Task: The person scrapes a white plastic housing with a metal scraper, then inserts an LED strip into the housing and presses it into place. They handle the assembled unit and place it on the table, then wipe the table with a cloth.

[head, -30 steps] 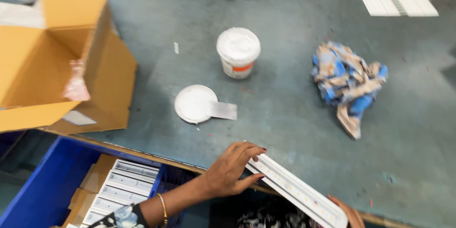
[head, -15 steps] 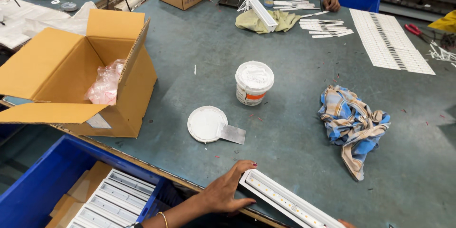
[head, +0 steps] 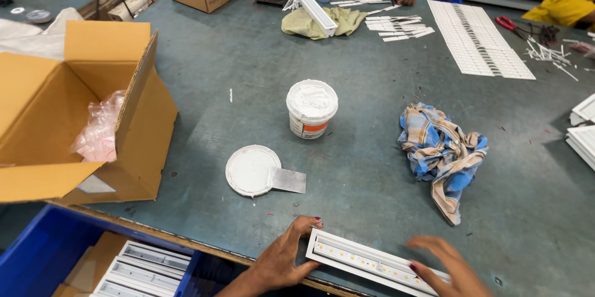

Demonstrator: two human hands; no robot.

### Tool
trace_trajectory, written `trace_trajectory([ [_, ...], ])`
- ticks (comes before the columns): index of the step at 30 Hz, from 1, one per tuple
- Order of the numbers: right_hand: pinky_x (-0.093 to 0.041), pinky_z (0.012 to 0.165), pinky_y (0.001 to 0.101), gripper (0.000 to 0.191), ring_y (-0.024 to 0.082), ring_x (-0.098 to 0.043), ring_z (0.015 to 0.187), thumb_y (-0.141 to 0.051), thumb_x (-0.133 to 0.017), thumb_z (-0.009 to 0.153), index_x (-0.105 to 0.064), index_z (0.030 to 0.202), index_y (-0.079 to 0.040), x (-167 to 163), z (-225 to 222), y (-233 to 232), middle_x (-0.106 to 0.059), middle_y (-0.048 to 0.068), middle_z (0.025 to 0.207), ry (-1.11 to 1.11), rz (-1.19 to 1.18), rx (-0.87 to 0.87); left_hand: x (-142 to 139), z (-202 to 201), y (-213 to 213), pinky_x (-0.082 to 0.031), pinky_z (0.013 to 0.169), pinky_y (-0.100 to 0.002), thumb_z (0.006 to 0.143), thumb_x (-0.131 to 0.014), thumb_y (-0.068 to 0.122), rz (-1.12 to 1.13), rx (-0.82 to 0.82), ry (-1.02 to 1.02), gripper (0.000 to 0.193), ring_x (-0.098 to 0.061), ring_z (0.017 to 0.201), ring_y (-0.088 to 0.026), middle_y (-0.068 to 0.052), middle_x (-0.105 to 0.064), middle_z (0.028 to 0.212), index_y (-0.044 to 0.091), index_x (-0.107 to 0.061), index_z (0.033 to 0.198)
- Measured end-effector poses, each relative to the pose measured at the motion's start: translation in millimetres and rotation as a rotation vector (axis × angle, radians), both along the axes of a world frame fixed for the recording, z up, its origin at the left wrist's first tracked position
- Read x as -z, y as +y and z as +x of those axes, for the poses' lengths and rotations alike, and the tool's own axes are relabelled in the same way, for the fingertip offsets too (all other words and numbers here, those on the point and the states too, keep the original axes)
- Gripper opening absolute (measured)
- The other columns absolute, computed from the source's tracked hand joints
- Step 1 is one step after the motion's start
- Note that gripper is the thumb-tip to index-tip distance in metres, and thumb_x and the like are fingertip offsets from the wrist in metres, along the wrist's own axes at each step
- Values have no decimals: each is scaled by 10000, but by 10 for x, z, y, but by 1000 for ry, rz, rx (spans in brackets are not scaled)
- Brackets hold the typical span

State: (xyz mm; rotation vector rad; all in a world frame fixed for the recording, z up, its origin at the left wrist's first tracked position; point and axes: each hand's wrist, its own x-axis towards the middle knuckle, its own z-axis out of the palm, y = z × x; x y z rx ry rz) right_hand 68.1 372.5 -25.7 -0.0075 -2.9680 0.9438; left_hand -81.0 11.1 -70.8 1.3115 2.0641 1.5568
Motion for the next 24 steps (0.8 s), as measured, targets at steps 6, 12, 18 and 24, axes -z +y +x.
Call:
trace_trajectory([
  [6,-467,1045,364,418,231,-647,1220,-299,-716,884,-684,1273,-148,-436,-734,-1135,-707,59,1244,-253,-99,-137,-25,30,-53,-505,1096,-434,872,-828,81,44,3,-11,779,-633,1305,-361,-195,-565,1374,86,-322,1464],
  [12,-559,921,373,354,270,-738,1068,-276,-714,883,-684,1202,-124,-679,-1077,-1454,-773,84,1121,-455,-95,-192,-11,29,2,-519,1069,-453,886,-822,129,-30,-20,-38,755,-637,1296,-376,-203,-590,1369,103,-324,1452],
  [18,-559,924,386,370,275,-741,1069,-196,-736,848,-670,1203,-113,-624,-1112,-1393,-779,96,1110,-551,-81,-181,-26,45,40,-518,1080,-477,896,-797,140,-75,4,-84,741,-637,1268,-382,-204,-559,1358,121,-314,1457],
  [24,-540,961,386,388,272,-722,1118,-170,-746,844,-657,1217,-112,-549,-1130,-1352,-769,97,1160,-587,-73,-186,-76,58,63,-503,1094,-500,921,-781,175,-133,7,-144,711,-648,1255,-386,-189,-587,1343,162,-309,1454],
])
